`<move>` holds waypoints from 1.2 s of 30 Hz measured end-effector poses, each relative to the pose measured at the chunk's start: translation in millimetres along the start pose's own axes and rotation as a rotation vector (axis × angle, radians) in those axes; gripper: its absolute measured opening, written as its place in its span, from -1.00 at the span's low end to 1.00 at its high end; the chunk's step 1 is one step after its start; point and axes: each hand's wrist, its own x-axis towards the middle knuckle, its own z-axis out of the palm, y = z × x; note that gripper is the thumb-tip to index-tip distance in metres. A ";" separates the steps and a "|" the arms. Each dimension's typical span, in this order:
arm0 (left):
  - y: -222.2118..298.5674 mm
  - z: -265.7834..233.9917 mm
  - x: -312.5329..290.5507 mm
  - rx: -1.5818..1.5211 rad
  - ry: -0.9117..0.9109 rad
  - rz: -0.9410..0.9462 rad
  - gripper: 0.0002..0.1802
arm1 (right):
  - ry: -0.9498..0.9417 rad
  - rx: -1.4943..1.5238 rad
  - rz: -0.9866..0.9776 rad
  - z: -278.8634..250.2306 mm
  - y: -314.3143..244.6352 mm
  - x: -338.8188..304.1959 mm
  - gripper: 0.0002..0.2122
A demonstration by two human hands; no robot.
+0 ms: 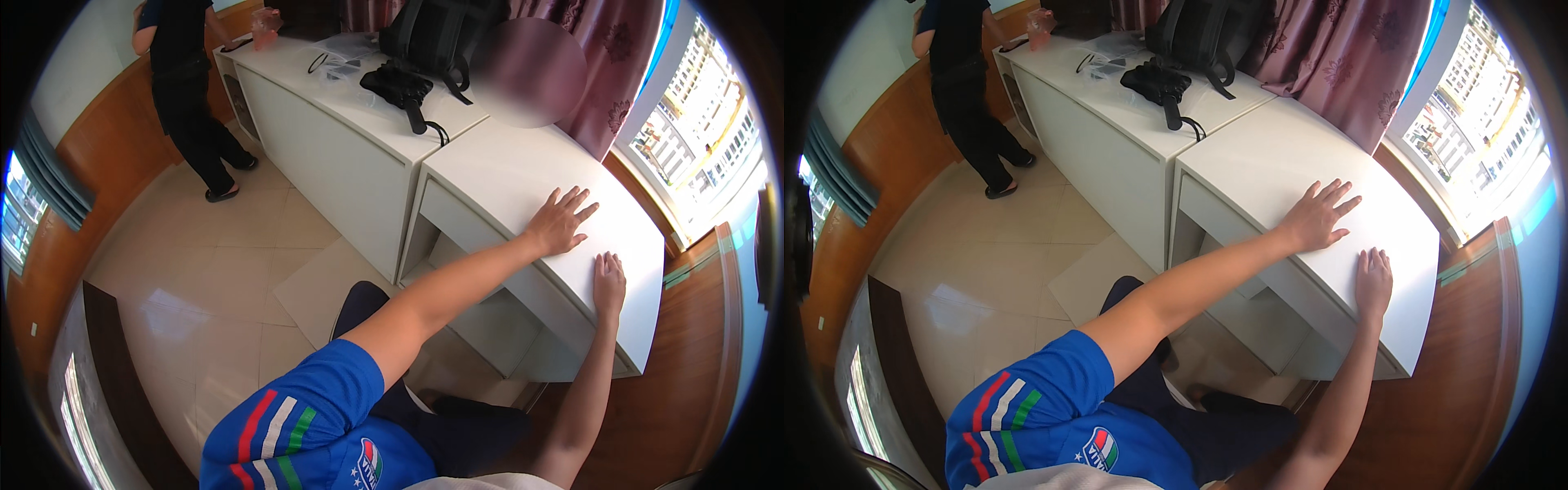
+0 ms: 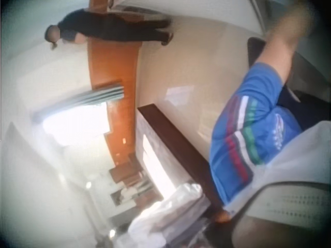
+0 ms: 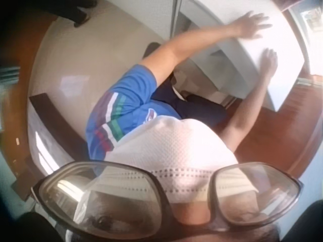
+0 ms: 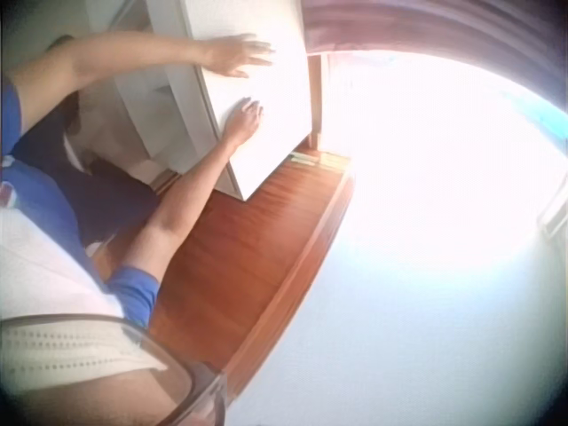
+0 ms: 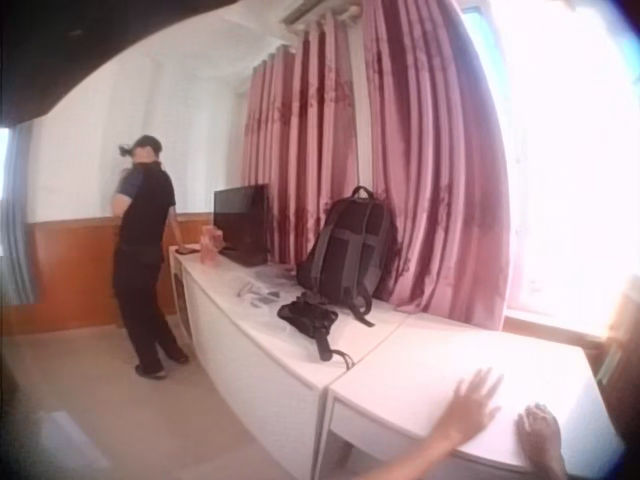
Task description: The person sweeps the tiled floor with a green broom, moving around a bed and a white cabinet. They briefly lift a mattress cover and later open and close a cabinet drawer while continuing to sweep.
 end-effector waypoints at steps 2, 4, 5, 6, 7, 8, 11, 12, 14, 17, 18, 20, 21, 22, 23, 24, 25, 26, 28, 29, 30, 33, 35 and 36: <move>0.2 0.3 0.7 0.049 0.039 0.013 -0.20 | -0.010 0.012 -0.005 -0.1 0.7 -1.8 -0.52; 3.2 0.1 0.0 0.083 0.146 0.029 -0.27 | -0.025 0.005 -0.001 1.7 5.6 0.6 -0.52; 2.0 0.8 1.9 0.019 -0.070 -0.022 -0.31 | 0.077 -0.023 -0.017 4.8 5.5 0.9 -0.52; -0.2 1.2 5.2 -0.047 -0.286 -0.072 -0.34 | 0.180 -0.052 -0.032 9.6 5.9 1.1 -0.52; -1.1 2.2 6.3 -0.066 -0.352 -0.078 -0.37 | 0.283 -0.082 -0.046 12.8 6.8 1.2 -0.52; -0.9 2.3 7.3 -0.088 -0.418 -0.085 -0.39 | 0.340 -0.130 -0.064 13.8 7.2 0.1 -0.52; -3.7 -1.0 6.6 -0.112 -0.483 -0.103 -0.39 | 0.286 -0.167 -0.070 13.9 9.0 1.9 -0.51; -4.2 5.7 3.7 -0.079 -0.305 -0.076 -0.38 | 0.118 -0.104 -0.043 12.0 10.6 6.2 -0.50; -4.7 16.5 -4.8 -0.008 0.049 -0.025 -0.35 | -0.050 -0.053 0.001 3.8 0.7 4.3 -0.50; -2.9 14.0 -2.6 0.079 0.100 0.020 -0.28 | -0.076 -0.070 -0.014 6.5 10.2 7.9 -0.48; -1.7 10.7 0.0 0.016 -0.130 -0.019 -0.27 | -0.014 -0.090 -0.015 8.9 12.0 7.2 -0.48; -0.8 3.7 9.8 -0.115 -0.586 -0.092 -0.23 | 0.115 -0.135 -0.012 13.8 16.0 6.0 -0.47; -0.4 0.3 12.9 -0.111 -0.609 -0.090 -0.22 | 0.195 -0.146 -0.035 18.7 21.8 7.9 -0.48; -0.7 -3.1 14.5 -0.108 -0.633 -0.086 -0.20 | 0.275 -0.158 -0.056 25.2 29.4 11.2 -0.49; -2.0 -5.2 13.9 -0.102 -0.657 -0.089 -0.19 | 0.352 -0.167 -0.083 26.5 28.1 12.2 -0.50; -2.1 -2.6 11.5 -0.104 -0.552 -0.077 -0.19 | 0.240 -0.126 -0.059 25.7 28.5 12.7 -0.51; -2.3 1.6 6.7 -0.106 -0.447 -0.066 -0.18 | 0.129 -0.085 -0.034 24.3 29.3 13.3 -0.52; -6.1 4.0 2.0 -0.097 -0.341 -0.059 -0.18 | 0.018 -0.035 -0.015 23.4 24.8 15.1 -0.53; -6.6 10.9 -1.2 -0.007 -0.168 -0.024 -0.17 | -0.035 -0.018 -0.005 19.3 20.7 14.2 -0.53; -4.9 11.9 -1.4 0.033 -0.082 -0.003 -0.17 | -0.061 -0.014 0.005 18.4 22.4 12.2 -0.53; -6.1 11.7 -1.8 0.048 -0.093 -0.001 -0.16 | -0.034 -0.005 0.003 19.9 24.8 12.5 -0.54; 0.0 3.9 4.5 0.014 -0.287 -0.039 -0.13 | -0.099 0.015 0.002 17.2 28.4 17.2 -0.49; 1.6 -6.3 12.5 -0.103 -0.635 -0.126 -0.12 | 0.082 -0.062 0.001 17.4 24.2 12.7 -0.43; -0.2 -7.9 12.1 -0.095 -0.638 -0.123 -0.11 | 0.168 -0.100 0.001 18.0 18.5 8.2 -0.40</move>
